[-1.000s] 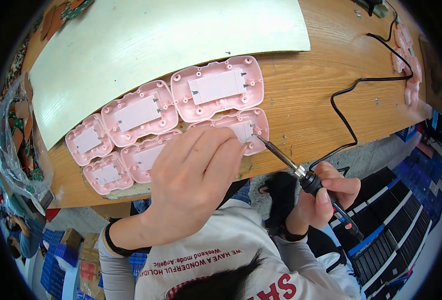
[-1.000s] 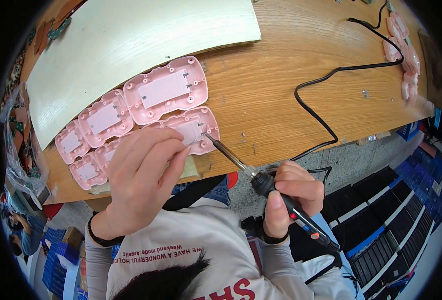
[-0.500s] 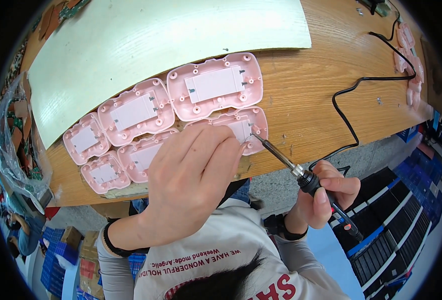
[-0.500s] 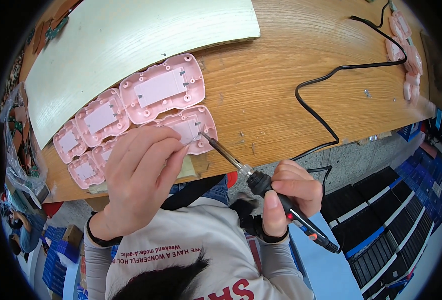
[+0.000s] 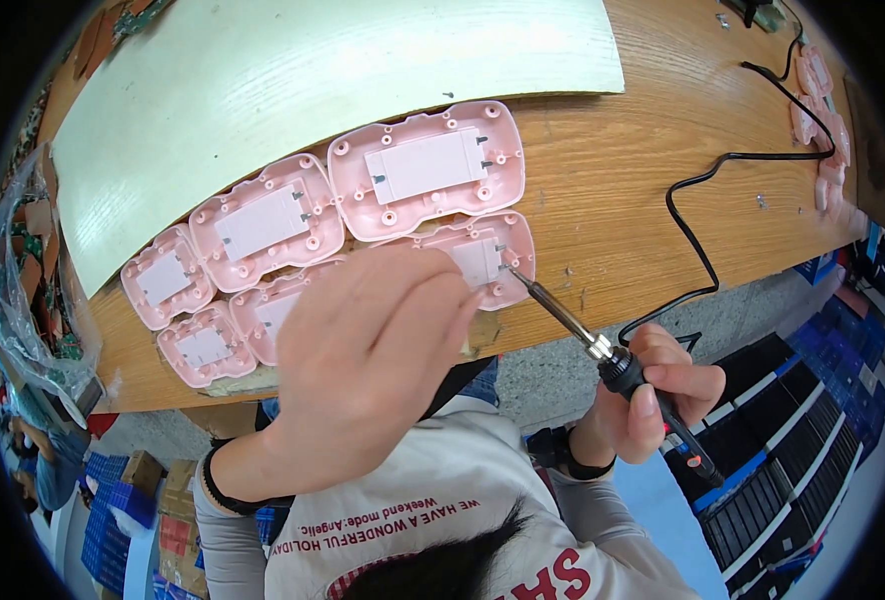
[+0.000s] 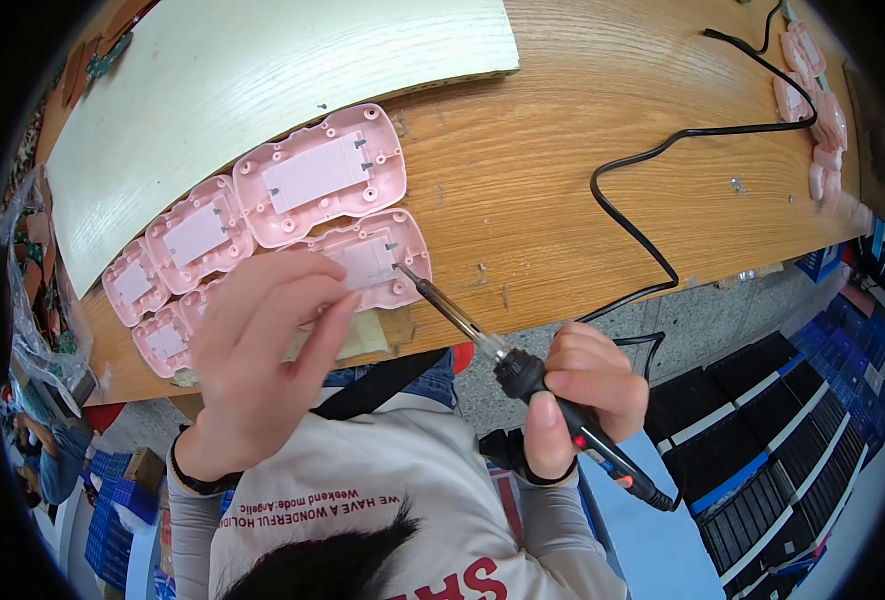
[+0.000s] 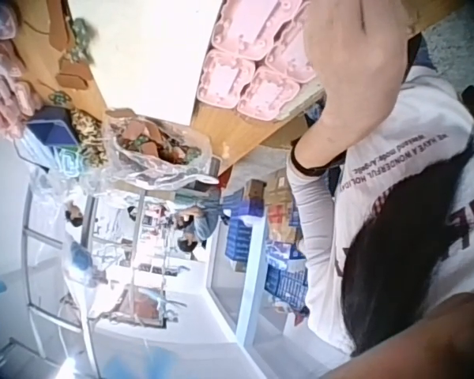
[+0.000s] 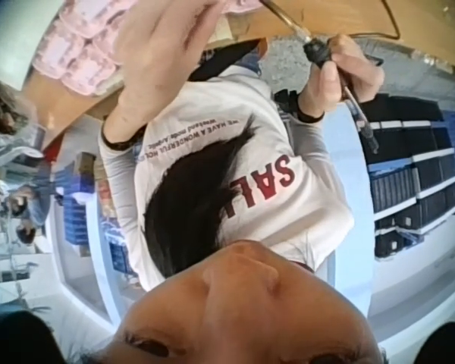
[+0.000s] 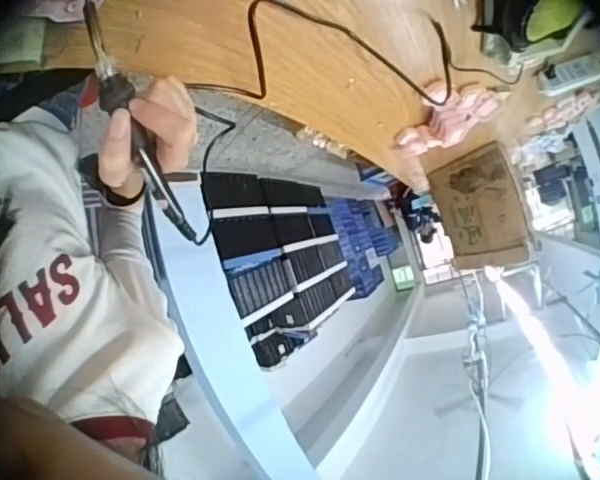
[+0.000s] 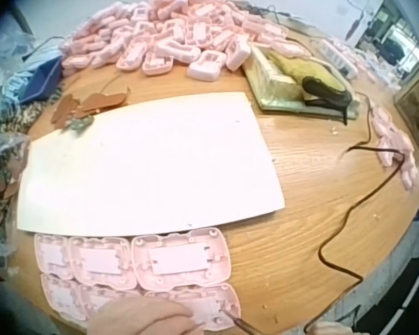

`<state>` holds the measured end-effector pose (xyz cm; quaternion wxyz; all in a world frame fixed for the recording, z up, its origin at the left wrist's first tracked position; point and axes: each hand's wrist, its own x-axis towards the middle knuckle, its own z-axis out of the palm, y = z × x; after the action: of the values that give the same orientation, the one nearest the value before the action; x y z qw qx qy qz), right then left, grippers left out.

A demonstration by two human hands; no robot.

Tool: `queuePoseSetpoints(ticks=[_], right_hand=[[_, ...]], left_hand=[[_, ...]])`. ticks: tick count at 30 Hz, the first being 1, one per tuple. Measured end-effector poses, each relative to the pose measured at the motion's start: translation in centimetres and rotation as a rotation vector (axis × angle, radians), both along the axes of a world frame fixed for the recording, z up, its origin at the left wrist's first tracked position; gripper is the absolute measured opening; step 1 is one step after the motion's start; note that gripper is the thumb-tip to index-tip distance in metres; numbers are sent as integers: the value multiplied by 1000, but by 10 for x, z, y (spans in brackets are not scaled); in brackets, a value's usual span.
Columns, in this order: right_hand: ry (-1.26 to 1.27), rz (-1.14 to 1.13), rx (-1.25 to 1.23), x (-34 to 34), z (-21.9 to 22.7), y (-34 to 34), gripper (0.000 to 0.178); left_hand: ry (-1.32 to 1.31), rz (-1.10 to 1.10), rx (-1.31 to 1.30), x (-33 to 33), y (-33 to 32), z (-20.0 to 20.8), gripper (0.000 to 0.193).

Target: Soldering wires onto small electronic circuit boards inside pink plastic housings on an assembly line.

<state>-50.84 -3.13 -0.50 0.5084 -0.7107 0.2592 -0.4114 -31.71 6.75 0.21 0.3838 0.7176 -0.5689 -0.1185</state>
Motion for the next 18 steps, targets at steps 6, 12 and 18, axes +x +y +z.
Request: queuePoseSetpoints(ticks=[6,12,18], right_hand=[[-81,-156,-36,6,0,-1,25],[14,-87,-35,11,1,-5,21],[13,-78,-40,12,-2,-7,22]], left_hand=[[22,30,11,5,-3,0,21],[-11,-2,12,3,-7,-6,19],[-18,-4,46,2,-9,-5,19]])
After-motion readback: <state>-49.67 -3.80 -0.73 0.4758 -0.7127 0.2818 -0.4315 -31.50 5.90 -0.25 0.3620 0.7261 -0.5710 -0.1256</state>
